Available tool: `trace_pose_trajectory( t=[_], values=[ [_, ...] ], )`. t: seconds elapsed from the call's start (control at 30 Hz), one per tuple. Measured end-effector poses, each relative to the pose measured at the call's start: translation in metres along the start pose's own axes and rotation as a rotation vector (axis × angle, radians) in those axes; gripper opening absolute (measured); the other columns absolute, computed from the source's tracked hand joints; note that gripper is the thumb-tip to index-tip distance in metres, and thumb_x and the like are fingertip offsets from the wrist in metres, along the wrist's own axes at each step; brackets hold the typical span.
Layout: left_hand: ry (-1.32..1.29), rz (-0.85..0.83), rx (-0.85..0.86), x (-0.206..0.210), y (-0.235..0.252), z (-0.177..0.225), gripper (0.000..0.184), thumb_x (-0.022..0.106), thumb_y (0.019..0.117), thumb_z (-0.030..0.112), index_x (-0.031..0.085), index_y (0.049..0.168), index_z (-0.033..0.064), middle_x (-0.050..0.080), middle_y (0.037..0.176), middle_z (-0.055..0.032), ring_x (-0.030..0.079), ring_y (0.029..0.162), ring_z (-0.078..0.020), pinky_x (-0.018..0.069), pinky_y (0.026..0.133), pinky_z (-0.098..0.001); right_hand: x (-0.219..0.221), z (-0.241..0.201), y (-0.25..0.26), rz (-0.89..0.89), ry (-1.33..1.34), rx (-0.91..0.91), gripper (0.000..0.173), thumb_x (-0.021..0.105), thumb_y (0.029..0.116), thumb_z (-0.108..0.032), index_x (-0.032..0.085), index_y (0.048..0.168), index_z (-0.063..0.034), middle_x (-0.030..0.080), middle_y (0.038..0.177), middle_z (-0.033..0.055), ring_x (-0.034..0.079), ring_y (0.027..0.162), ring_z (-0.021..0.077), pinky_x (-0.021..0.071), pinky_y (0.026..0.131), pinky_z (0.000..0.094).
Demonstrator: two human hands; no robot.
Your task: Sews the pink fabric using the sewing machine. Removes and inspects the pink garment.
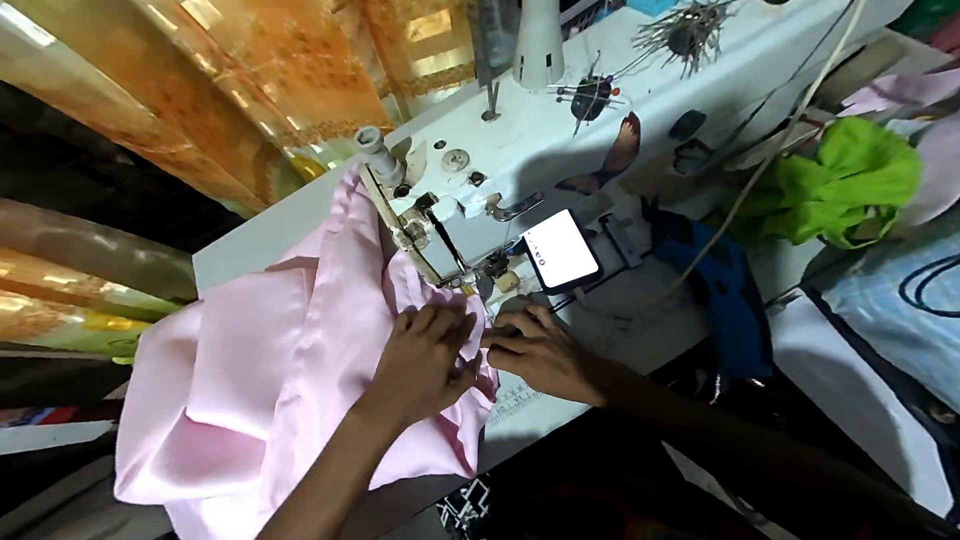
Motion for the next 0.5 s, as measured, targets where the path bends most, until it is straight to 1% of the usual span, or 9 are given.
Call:
trace_pose_trajectory(
  t=[0.03,0.07,0.1,0.13,0.17,0.23,0.3,0.43,0.5],
  values=[
    [0.028,0.009,0.054,0.0,0.003,-0.002,0.047,0.051,0.0979,0.04,0.072,0.129,0.0108,0.067,0.133,-0.0132,0.06,0.126,-0.0357,0.0458,0.099,-0.0617,0.001,0.001,0.0,-0.011,0.007,0.0,0.018,0.056,0.0972,-0.003,0.068,0.101,-0.0156,0.073,0.115,-0.0001,0.063,0.12,0.0264,0.0447,0.1,0.0522],
    [0.037,0.057,0.087,-0.001,0.005,-0.004,0.041,0.05,0.0989,0.033,0.075,0.123,0.0114,0.069,0.126,-0.0122,0.063,0.12,-0.0343,0.0483,0.096,-0.0592,0.001,0.001,0.001,-0.015,0.012,0.001,0.019,0.055,0.0975,-0.003,0.068,0.101,-0.0157,0.073,0.119,-0.001,0.063,0.121,0.026,0.0447,0.1,0.0518],
    [0.018,0.139,0.09,-0.002,0.008,-0.008,0.036,0.05,0.0997,0.028,0.079,0.113,0.0108,0.072,0.119,-0.0112,0.067,0.113,-0.0324,0.0517,0.093,-0.0555,0.001,0.001,0.001,-0.019,0.019,0.006,0.019,0.055,0.0978,-0.003,0.068,0.101,-0.0156,0.072,0.123,-0.002,0.062,0.123,0.0256,0.0445,0.1,0.0513],
    [-0.023,0.236,0.061,-0.002,0.009,-0.012,0.034,0.05,0.1005,0.026,0.08,0.102,0.009,0.074,0.113,-0.0102,0.069,0.106,-0.0299,0.0548,0.089,-0.051,0.001,0.002,0.001,-0.02,0.027,0.011,0.019,0.054,0.0981,-0.003,0.068,0.102,-0.0155,0.072,0.126,-0.0024,0.062,0.123,0.0256,0.0443,0.1,0.051],
    [-0.092,0.322,0.007,-0.001,0.008,-0.017,0.035,0.05,0.1016,0.025,0.08,0.096,0.0066,0.075,0.11,-0.01,0.07,0.103,-0.0278,0.056,0.088,-0.0477,0.001,0.002,0.0,-0.022,0.03,0.015,0.02,0.054,0.0985,-0.003,0.068,0.103,-0.0161,0.071,0.126,-0.0027,0.061,0.123,0.0254,0.0442,0.1,0.0508],
    [-0.265,0.433,-0.111,0.003,0.003,-0.024,0.036,0.052,0.1031,0.025,0.079,0.092,0.004,0.075,0.108,-0.0098,0.07,0.101,-0.0237,0.055,0.088,-0.0448,0.001,0.003,0.0,-0.02,0.042,0.015,0.021,0.055,0.0978,-0.002,0.068,0.104,-0.0166,0.071,0.125,-0.0024,0.061,0.123,0.0257,0.0437,0.101,0.0516],
    [-0.369,0.449,-0.183,0.008,-0.002,-0.025,0.037,0.051,0.1044,0.028,0.08,0.094,0.0067,0.075,0.108,-0.0063,0.067,0.103,-0.0199,0.0512,0.092,-0.044,0.002,0.005,0.001,-0.042,0.062,0.005,0.021,0.055,0.0978,-0.002,0.068,0.105,-0.0162,0.072,0.123,-0.0017,0.06,0.125,0.0266,0.0431,0.102,0.0517],
    [-0.31,0.403,-0.198,0.013,-0.004,-0.011,0.039,0.049,0.1053,0.033,0.082,0.095,0.0127,0.074,0.119,-0.0016,0.064,0.113,-0.0213,0.0456,0.095,-0.0472,0.006,0.008,0.002,-0.095,0.112,-0.018,0.021,0.054,0.0979,-0.001,0.068,0.105,-0.0149,0.072,0.117,0.0009,0.057,0.129,0.0297,0.0423,0.103,0.0535],
    [-0.248,0.355,-0.195,0.015,-0.004,-0.006,0.043,0.047,0.1056,0.035,0.081,0.09,0.0136,0.071,0.129,-0.0027,0.062,0.119,-0.0255,0.0435,0.095,-0.0511,0.005,0.008,0.002,-0.095,0.115,-0.017,0.02,0.054,0.0982,-0.001,0.067,0.105,-0.0147,0.073,0.116,0.001,0.058,0.129,0.0296,0.0431,0.103,0.0531]
  ],
)
Point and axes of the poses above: each hand's wrist, its own y-axis towards the middle knuckle, its own x-axis out of the palm, z = x × y, the point moved 7 cm from there along y, towards the middle knuckle
